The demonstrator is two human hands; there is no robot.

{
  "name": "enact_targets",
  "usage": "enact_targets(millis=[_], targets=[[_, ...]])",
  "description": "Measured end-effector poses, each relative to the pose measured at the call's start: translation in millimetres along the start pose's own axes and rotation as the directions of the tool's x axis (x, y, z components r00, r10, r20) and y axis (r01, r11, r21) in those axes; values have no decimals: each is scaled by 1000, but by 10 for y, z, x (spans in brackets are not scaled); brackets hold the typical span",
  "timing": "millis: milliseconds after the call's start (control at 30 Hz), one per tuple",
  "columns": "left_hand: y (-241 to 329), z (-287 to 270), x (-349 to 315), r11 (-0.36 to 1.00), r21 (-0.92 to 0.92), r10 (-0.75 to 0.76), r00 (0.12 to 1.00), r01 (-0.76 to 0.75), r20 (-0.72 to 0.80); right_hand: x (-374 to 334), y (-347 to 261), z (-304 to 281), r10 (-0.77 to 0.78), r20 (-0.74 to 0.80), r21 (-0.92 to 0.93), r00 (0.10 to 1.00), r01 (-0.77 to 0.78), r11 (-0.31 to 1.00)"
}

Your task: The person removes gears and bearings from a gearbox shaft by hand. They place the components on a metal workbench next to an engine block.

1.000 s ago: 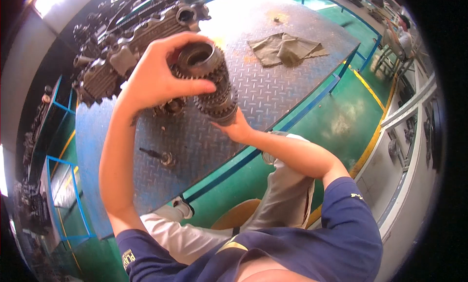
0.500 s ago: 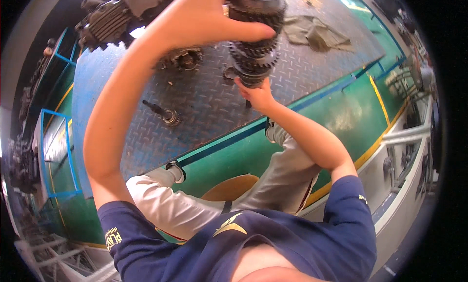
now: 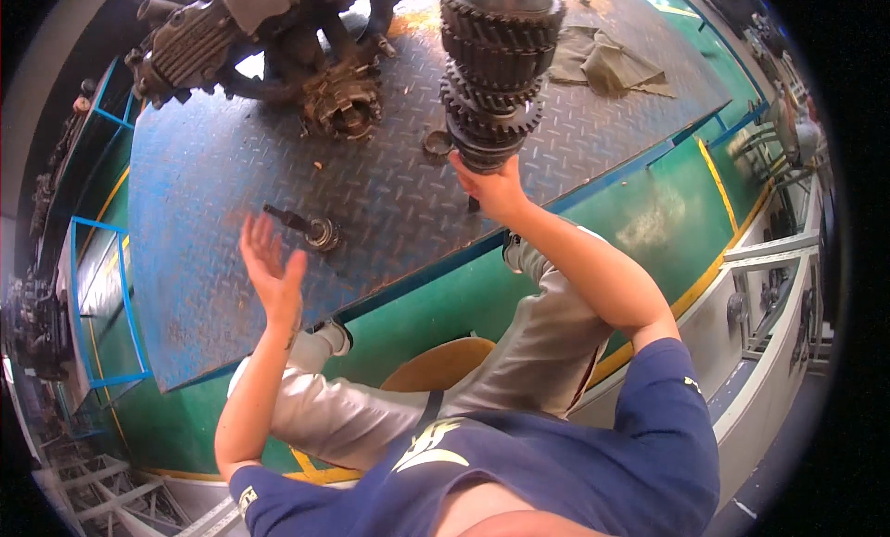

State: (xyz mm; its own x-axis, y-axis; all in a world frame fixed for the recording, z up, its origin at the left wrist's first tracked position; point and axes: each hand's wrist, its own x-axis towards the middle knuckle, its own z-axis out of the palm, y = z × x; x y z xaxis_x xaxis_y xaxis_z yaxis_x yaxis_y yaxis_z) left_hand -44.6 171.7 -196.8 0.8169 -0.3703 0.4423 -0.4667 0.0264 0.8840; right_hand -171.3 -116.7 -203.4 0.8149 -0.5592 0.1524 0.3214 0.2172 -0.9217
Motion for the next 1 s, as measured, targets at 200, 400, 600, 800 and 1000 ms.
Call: enact_targets(millis=[200,400,600,800,1000], targets=[[68,279,426,976,179,-159,968,125,195,-18,45,4,-63,-134,-167,989,41,985],[-356,-27,108,833,348,-550,715,430,431,-95,-66,-29,-50,-61,-34,997,48,998],[-71,-49,205,882,436,-319,907,178,276,-78,-66,9,-18,-65,66,998,23,998],[893,340,541,657,515,551,817,-551,172,-11,-88,-28,-51,-110,71,993,59,996],[1918,1487,1368,925,-97,362,770,-368,525,8,-101,12,-65,-32,-54,997,63,997]])
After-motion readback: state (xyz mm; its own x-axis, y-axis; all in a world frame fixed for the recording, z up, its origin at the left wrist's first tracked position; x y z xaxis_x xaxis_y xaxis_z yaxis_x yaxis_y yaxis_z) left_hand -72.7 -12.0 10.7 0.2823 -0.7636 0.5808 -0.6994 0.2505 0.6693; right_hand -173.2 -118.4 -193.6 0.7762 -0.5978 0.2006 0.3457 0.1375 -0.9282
